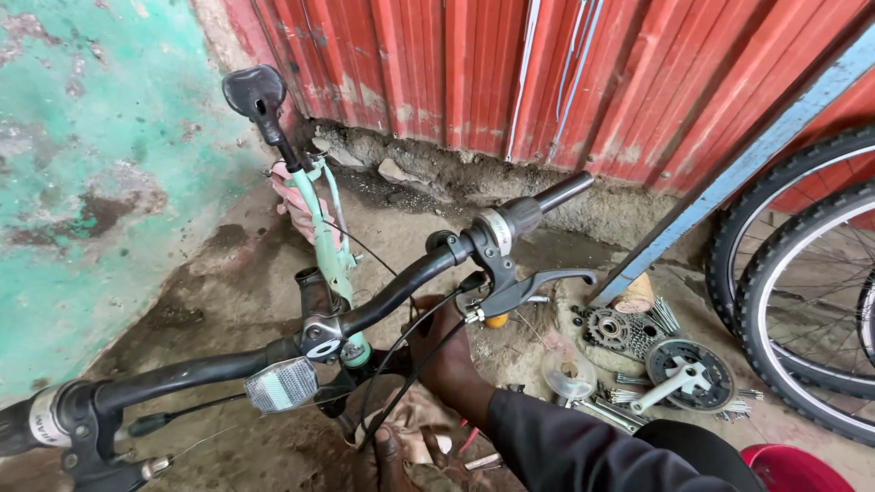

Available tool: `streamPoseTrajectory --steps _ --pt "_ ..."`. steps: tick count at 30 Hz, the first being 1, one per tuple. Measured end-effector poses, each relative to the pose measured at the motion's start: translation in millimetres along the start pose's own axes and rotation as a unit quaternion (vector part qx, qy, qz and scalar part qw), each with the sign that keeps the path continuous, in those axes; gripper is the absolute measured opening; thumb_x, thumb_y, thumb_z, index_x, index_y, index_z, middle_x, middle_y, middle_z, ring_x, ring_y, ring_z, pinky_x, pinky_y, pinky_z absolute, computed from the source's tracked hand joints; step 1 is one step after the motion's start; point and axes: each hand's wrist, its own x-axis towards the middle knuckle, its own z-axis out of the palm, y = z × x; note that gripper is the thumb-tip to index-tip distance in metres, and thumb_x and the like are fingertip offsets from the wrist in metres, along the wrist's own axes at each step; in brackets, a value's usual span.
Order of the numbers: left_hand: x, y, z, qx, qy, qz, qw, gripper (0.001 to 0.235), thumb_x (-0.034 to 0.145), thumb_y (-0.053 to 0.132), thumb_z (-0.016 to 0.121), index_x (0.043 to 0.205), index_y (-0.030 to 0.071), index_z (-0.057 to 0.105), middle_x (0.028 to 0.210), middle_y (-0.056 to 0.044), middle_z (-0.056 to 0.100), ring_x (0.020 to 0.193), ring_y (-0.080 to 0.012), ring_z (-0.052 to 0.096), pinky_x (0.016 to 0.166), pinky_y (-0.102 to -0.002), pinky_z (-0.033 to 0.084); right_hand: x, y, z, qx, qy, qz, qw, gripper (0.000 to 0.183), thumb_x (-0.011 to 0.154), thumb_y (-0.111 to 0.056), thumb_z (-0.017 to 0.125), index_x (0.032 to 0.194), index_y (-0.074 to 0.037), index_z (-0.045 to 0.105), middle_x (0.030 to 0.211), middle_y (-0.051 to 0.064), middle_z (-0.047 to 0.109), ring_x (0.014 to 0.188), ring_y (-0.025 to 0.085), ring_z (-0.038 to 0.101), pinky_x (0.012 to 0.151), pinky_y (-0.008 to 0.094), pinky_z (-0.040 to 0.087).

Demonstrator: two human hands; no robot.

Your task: The person sits on the floor and repairs a bicycle brake cable. They use pliers to cut the cable, thread it through the brake mechanism, and secure it with a small metal clip. The person also uses a rag to wipe the cable and their hands during the process.

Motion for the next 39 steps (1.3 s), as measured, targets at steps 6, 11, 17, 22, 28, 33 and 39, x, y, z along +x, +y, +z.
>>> streamPoseTrajectory --steps 6,11,17,22,28,33,39 --pt "-15 -19 -15 0.279 0.251 -0.08 0.924 0.053 0.099 0.039 0.047 0.112 -0.001 0.079 0.087 -0.011 0.08 0.064 -0.0155 0.059 0.06 -0.032 0.044 -17 -64 -2 -0.15 -0.051 -0.312 0.937 0.038 0.087 -0.003 0.061 0.125 0.0 0.062 0.11 0.015 0.07 0.088 0.034 0.068 0.074 0.044 0.053" --pt "-3 15 8 0.327 0.211 -0.146 0.909 0.046 0.104 0.032 0.041 0.107 0.002 0.076 0.065 -0.003 0.05 0.052 -0.0127 0.04 0.055 -0.036 0.031 3 -22 8 -0.167 -0.103 -0.08 0.977 0.016 0.083 -0.012 0.064 0.093 0.001 0.064 0.073 0.008 0.068 0.06 0.021 0.06 0.06 0.036 0.05" --pt "-5 7 -3 0.298 0.216 -0.168 0.915 0.057 0.103 0.039 0.041 0.108 -0.002 0.081 0.053 0.0 0.032 0.046 -0.0131 0.028 0.05 -0.039 0.022 6 -23 14 -0.148 -0.13 -0.122 0.973 0.018 0.082 -0.006 0.062 0.096 0.003 0.07 0.06 0.006 0.056 0.05 0.018 0.047 0.051 0.036 0.042" --pt "3 10 3 0.349 0.266 -0.201 0.876 0.057 0.099 0.041 0.042 0.12 -0.003 0.073 0.115 -0.017 0.08 0.103 -0.0289 0.078 0.088 -0.042 0.058 22 -11 30 -0.144 -0.111 -0.117 0.976 0.018 0.08 -0.007 0.063 0.093 0.002 0.07 0.065 0.008 0.06 0.055 0.021 0.052 0.054 0.037 0.044" --pt "13 17 26 0.348 0.266 -0.154 0.886 0.049 0.1 0.032 0.045 0.129 -0.001 0.065 0.123 -0.016 0.078 0.11 -0.0281 0.078 0.096 -0.04 0.063 56 1 45 -0.145 -0.106 -0.115 0.977 0.017 0.078 -0.008 0.064 0.091 0.001 0.07 0.071 0.01 0.064 0.06 0.026 0.057 0.059 0.04 0.048" --pt "24 37 47 0.341 0.242 -0.264 0.869 0.056 0.1 0.041 0.034 0.14 0.008 0.056 0.137 -0.014 0.068 0.128 -0.0315 0.07 0.112 -0.047 0.057 71 25 58 -0.142 -0.112 -0.101 0.978 0.016 0.077 -0.009 0.065 0.089 0.0 0.071 0.075 0.012 0.068 0.065 0.029 0.061 0.062 0.041 0.05" --pt "20 31 56 0.308 0.253 -0.159 0.903 0.046 0.103 0.02 0.035 0.136 0.0 0.059 0.122 -0.019 0.078 0.105 -0.0302 0.081 0.092 -0.04 0.064 71 52 64 -0.158 -0.112 -0.093 0.977 0.016 0.074 -0.011 0.067 0.086 -0.001 0.071 0.082 0.014 0.073 0.071 0.033 0.067 0.066 0.044 0.053"
